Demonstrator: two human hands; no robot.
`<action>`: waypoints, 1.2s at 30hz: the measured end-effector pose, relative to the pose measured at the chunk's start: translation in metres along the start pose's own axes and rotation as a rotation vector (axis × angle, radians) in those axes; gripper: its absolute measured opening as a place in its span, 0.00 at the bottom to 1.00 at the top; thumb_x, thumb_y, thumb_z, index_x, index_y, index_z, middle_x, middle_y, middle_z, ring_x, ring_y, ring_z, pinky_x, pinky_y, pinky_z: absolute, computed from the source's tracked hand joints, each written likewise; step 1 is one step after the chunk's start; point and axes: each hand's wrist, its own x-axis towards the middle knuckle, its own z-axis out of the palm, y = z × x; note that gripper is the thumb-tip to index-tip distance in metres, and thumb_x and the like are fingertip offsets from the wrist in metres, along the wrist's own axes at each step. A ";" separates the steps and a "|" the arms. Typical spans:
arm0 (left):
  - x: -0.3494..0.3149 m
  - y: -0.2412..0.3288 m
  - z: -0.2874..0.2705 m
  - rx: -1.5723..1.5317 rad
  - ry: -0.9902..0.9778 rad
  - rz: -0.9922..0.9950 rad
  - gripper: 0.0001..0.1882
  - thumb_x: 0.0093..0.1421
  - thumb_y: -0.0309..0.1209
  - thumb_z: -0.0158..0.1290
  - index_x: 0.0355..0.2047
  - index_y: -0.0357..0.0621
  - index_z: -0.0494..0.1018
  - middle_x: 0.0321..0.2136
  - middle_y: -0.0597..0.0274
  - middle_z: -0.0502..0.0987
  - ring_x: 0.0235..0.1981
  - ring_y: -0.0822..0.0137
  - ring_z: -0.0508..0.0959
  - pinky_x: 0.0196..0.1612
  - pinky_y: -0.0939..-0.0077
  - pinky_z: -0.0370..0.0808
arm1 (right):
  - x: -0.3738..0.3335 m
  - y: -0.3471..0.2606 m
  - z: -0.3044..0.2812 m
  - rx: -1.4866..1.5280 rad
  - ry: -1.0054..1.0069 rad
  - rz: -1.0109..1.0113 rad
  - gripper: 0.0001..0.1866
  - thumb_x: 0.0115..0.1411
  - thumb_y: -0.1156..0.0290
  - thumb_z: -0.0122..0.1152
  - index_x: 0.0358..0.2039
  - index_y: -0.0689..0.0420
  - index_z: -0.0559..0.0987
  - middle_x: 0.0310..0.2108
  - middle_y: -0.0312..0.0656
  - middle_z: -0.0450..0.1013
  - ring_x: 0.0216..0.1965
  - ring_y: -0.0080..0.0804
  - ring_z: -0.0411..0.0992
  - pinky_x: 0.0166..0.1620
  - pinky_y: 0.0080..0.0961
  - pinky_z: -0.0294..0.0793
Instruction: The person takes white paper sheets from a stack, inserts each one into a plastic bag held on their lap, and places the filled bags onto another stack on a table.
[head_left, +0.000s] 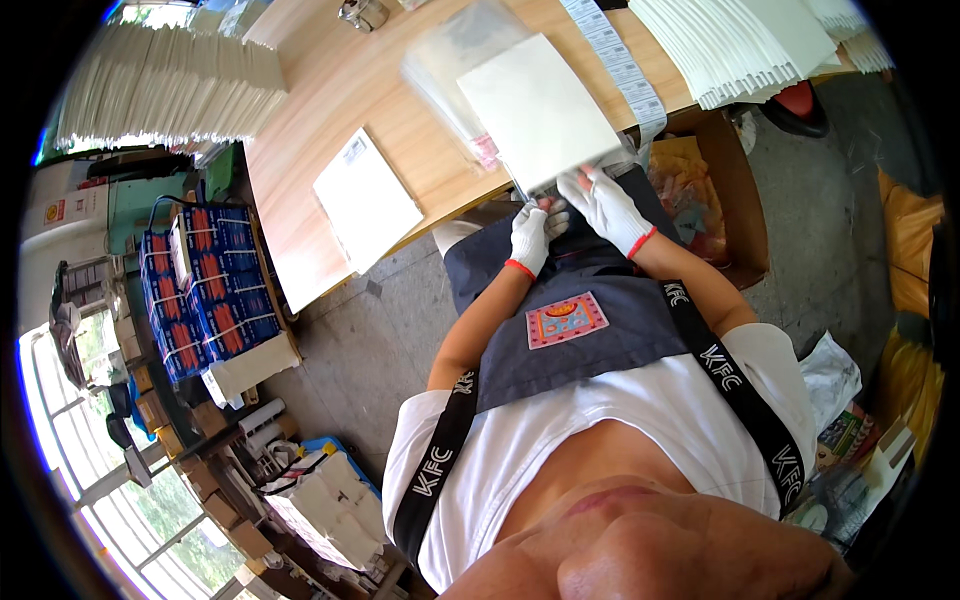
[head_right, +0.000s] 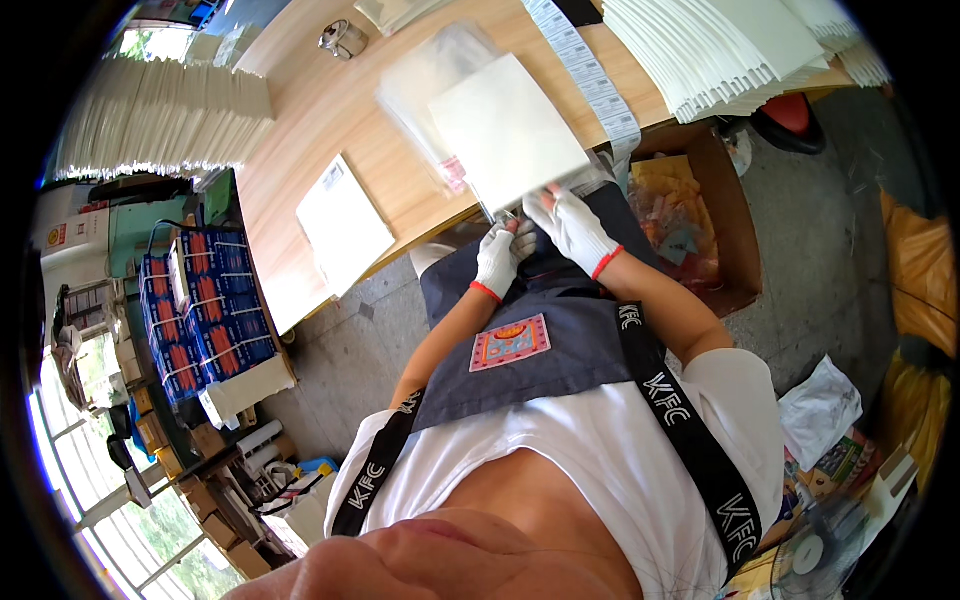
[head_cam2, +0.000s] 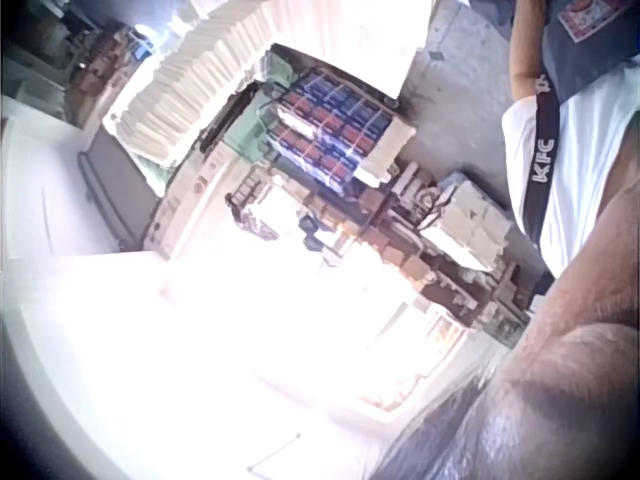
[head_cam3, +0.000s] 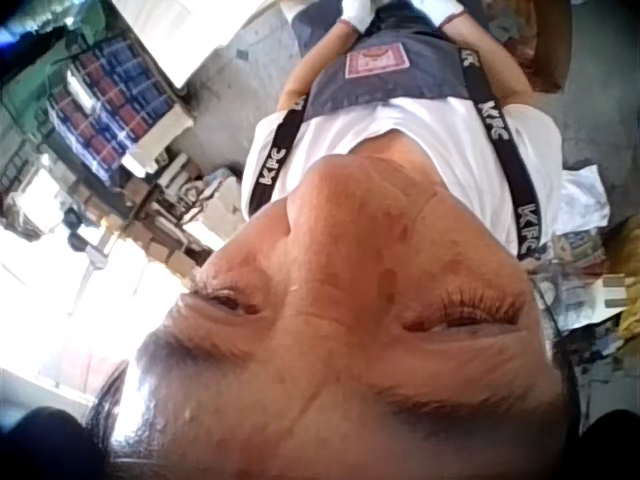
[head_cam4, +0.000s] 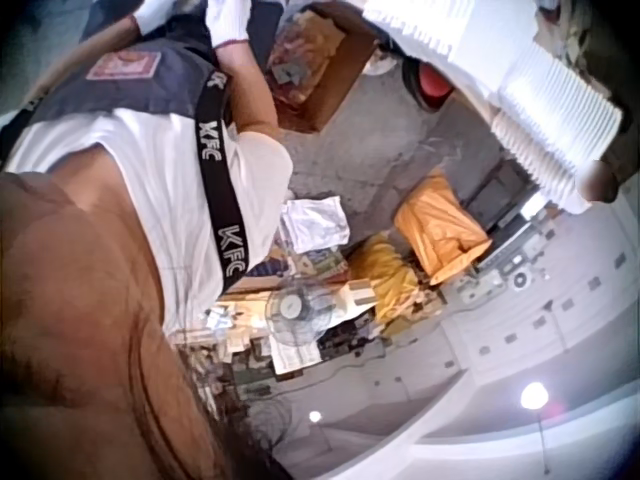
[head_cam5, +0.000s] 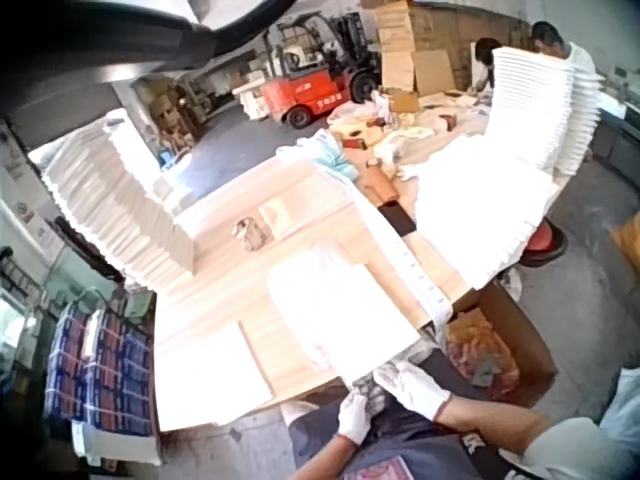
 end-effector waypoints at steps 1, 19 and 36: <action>0.002 0.005 0.000 0.002 0.001 -0.023 0.09 0.61 0.34 0.48 0.37 0.42 0.71 0.31 0.58 0.78 0.26 0.68 0.78 0.29 0.75 0.78 | 0.002 -0.002 0.005 0.118 -0.186 -0.018 0.20 0.61 0.77 0.39 0.55 0.64 0.58 0.52 0.52 0.57 0.54 0.45 0.63 0.52 0.33 0.71; -0.011 0.061 -0.026 0.331 0.059 0.001 0.10 0.61 0.32 0.45 0.33 0.39 0.71 0.29 0.56 0.78 0.24 0.66 0.77 0.28 0.72 0.76 | 0.011 0.028 0.057 -2.509 -0.523 -0.872 0.10 0.56 0.57 0.51 0.31 0.49 0.72 0.20 0.39 0.74 0.22 0.36 0.74 0.23 0.32 0.71; -0.033 0.081 -0.024 1.652 0.299 1.314 0.16 0.45 0.22 0.56 0.36 0.46 0.73 0.37 0.58 0.75 0.38 0.60 0.74 0.38 0.68 0.72 | -0.046 -0.177 -0.142 -2.558 0.106 -0.124 0.16 0.53 0.64 0.51 0.43 0.52 0.72 0.39 0.52 0.72 0.40 0.51 0.69 0.43 0.40 0.69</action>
